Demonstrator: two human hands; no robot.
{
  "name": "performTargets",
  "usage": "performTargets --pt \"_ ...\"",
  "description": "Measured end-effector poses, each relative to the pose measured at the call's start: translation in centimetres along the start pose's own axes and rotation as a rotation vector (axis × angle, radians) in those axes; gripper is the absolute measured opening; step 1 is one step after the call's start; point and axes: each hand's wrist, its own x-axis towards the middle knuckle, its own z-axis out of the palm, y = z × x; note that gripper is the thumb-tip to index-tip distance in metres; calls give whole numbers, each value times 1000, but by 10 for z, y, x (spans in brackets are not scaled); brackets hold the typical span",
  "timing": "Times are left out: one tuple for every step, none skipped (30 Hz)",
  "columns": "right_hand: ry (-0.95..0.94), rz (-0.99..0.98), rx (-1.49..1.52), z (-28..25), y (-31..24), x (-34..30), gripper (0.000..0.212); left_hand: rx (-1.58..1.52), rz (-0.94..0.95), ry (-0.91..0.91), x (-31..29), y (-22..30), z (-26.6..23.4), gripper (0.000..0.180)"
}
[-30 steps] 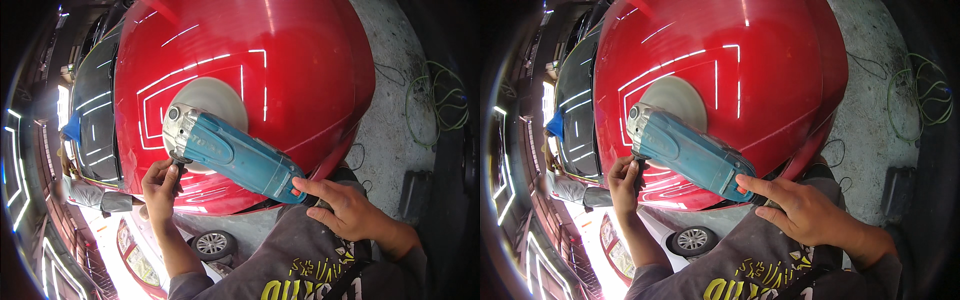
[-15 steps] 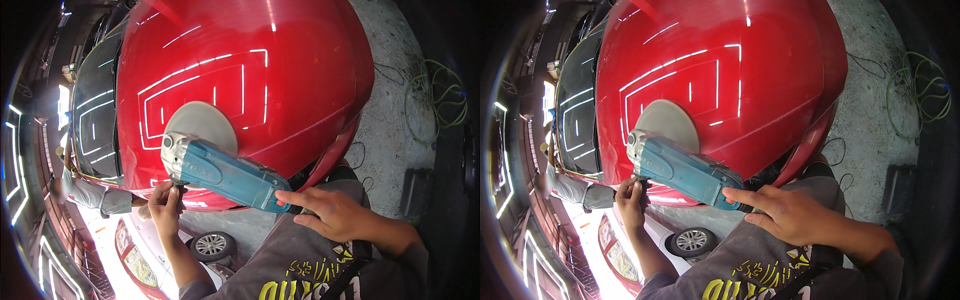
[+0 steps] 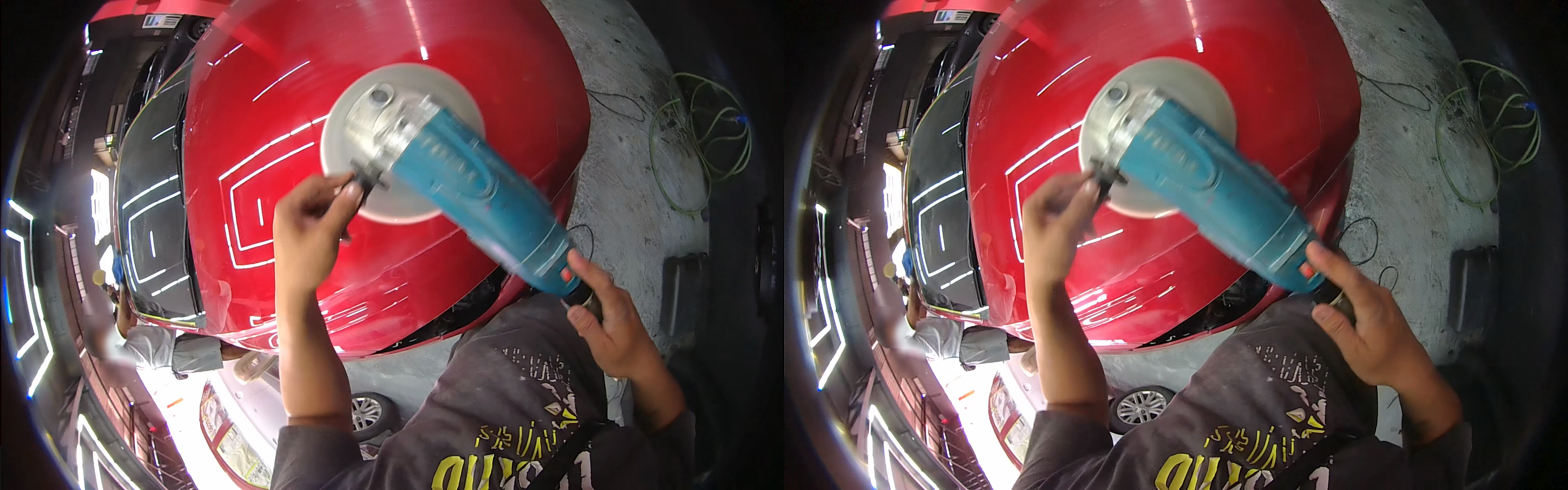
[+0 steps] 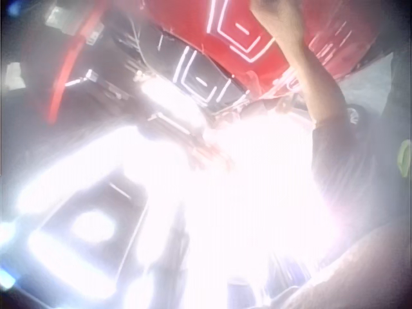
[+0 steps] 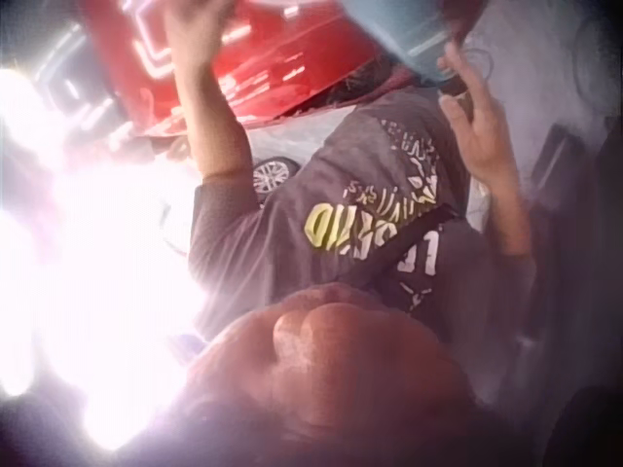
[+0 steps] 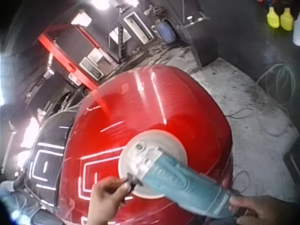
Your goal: The person uses a teal electric polisher with a white pad to polish the hood of a red car. They move the tool in circular and sweeping motions across the surface, covering different areas of the hood.
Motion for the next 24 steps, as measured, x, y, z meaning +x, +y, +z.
performTargets --pt "-1 94 83 -3 -2 0 62 52 5 -23 12 17 4 29" --pt "12 194 165 -6 -4 -1 62 103 15 -54 25 31 10 29" --pt "35 261 245 -5 -8 1 63 99 21 -86 34 38 9 28" --pt "34 264 278 -4 -10 3 63 103 30 -105 40 41 6 29" --pt "36 271 315 -2 -12 5 63 142 13 -113 41 48 3 29" --pt "38 279 349 0 -13 8 63 180 -5 -123 41 54 -1 29" --pt "30 191 316 6 -8 10 63 202 -19 -120 40 54 -7 29" --pt "16 152 295 9 -7 11 63 234 -30 -106 36 54 -12 28" --pt "3 112 273 12 -6 13 63 219 -44 -96 33 50 -16 28" --pt "-6 74 254 15 -5 13 63 204 -59 -86 30 46 -19 27" --pt "-11 41 230 17 -7 13 63 192 -61 -82 26 41 -23 27" --pt "-18 9 207 18 -7 13 64 180 -65 -77 23 37 -26 27" --pt "-37 11 250 19 -6 14 64 167 -71 -73 20 35 -28 27" --pt "-43 10 259 20 -6 14 64 160 -65 -70 16 33 -30 26" --pt "-50 9 267 21 -6 14 63 153 -60 -67 13 31 -32 26" --pt "-57 8 276 22 -6 13 63 145 -56 -64 10 29 -33 26" --pt "-64 13 270 23 -7 13 63 150 -58 -62 8 29 -35 25" --pt "-71 19 265 24 -8 13 63 149 -62 -56 5 27 -37 24" --pt "-79 24 260 25 -8 13 63 148 -67 -50 3 23 -38 24" --pt "-89 30 265 25 -10 14 63 149 -70 -43 1 21 -41 24" --pt "-98 37 270 26 -12 15 63 147 -74 -39 -1 19 -43 25" --pt "-108 43 276 27 -13 16 62 145 -79 -35 -3 17 -46 25" --pt "-120 40 275 28 -14 17 62 143 -82 -31 -6 15 -49 25" --pt "-131 36 275 28 -15 19 62 129 -82 -20 -8 12 -52 26"
